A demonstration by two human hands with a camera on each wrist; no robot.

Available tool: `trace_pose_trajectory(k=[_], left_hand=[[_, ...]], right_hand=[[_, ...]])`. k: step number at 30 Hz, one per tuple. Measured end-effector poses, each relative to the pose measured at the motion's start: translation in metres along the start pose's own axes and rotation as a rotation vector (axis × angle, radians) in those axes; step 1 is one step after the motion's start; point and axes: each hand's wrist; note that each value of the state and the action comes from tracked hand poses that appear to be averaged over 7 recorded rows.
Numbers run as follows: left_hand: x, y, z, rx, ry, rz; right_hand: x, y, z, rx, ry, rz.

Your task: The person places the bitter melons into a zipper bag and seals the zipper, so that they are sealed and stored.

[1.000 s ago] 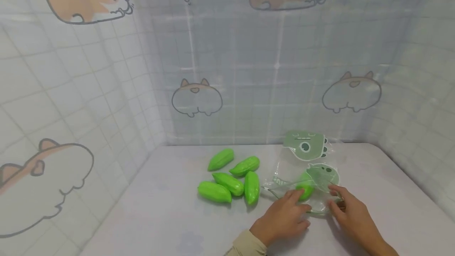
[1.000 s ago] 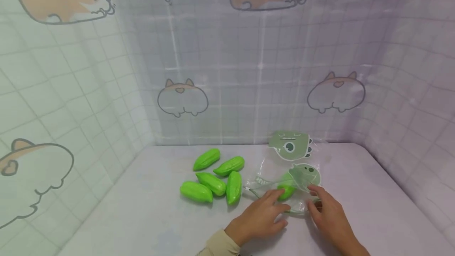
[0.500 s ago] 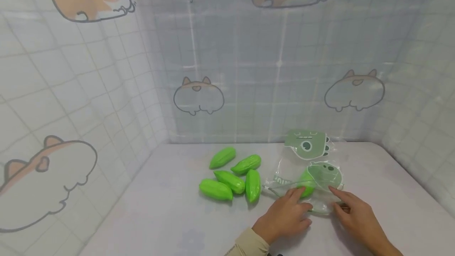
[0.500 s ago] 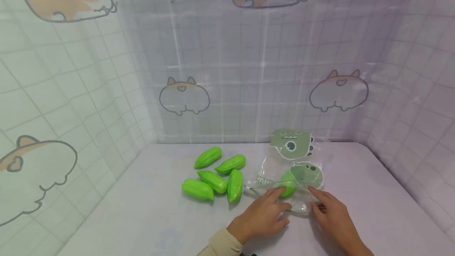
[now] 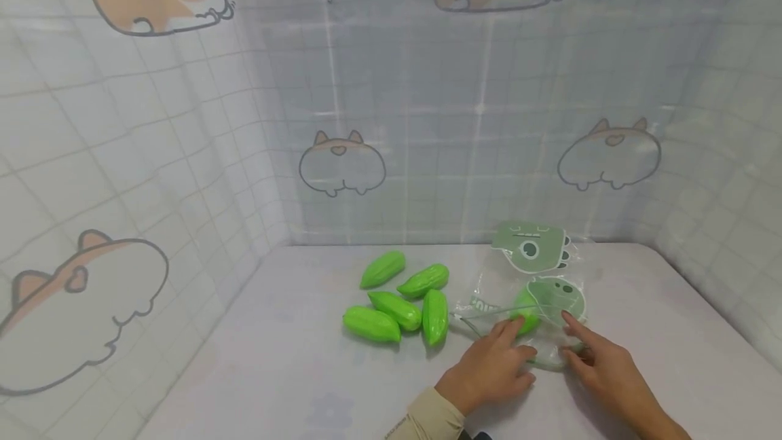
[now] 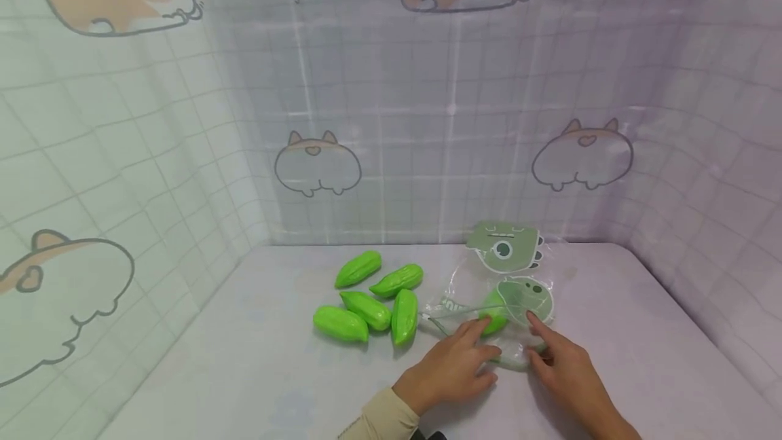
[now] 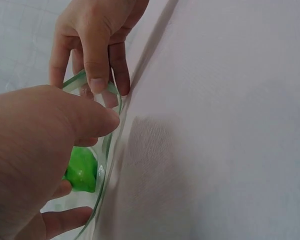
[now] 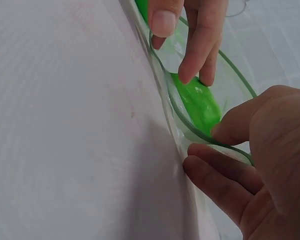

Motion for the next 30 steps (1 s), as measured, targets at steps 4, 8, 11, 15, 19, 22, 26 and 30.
trace_pose_trajectory(k=[4,8,11,15,19,22,26,30], left_hand=[[0.000,0.002,0.001,-0.003,-0.018,0.031],[0.001,0.003,0.002,0.009,-0.032,0.052],[0.000,0.003,0.003,0.015,-0.033,0.049],[-0.001,0.004,0.003,0.021,-0.048,0.050],[-0.002,0.007,0.004,0.024,-0.070,0.059],[-0.005,0.011,0.005,0.025,-0.077,0.062],[-0.008,0.016,0.006,0.024,-0.086,0.065],[-0.008,0.021,0.008,0.018,-0.095,0.073]], right_hand=[[-0.001,0.000,0.000,-0.004,0.002,0.007],[-0.002,0.001,0.002,-0.001,0.013,0.012],[-0.003,0.001,0.003,-0.006,0.029,0.021],[-0.002,0.000,0.005,-0.006,0.030,0.022],[0.001,-0.001,0.005,0.020,0.020,0.014],[0.002,-0.001,0.005,0.007,0.010,0.016],[0.003,0.000,0.006,-0.026,-0.019,0.017],[0.003,0.001,0.004,-0.014,-0.049,0.001]])
Point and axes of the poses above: each hand's wrist, its own y-axis towards the middle knuckle, its own x-axis out of the back of the hand, z = x × y, and after that the axes turned 15 degrees about y, right-handed
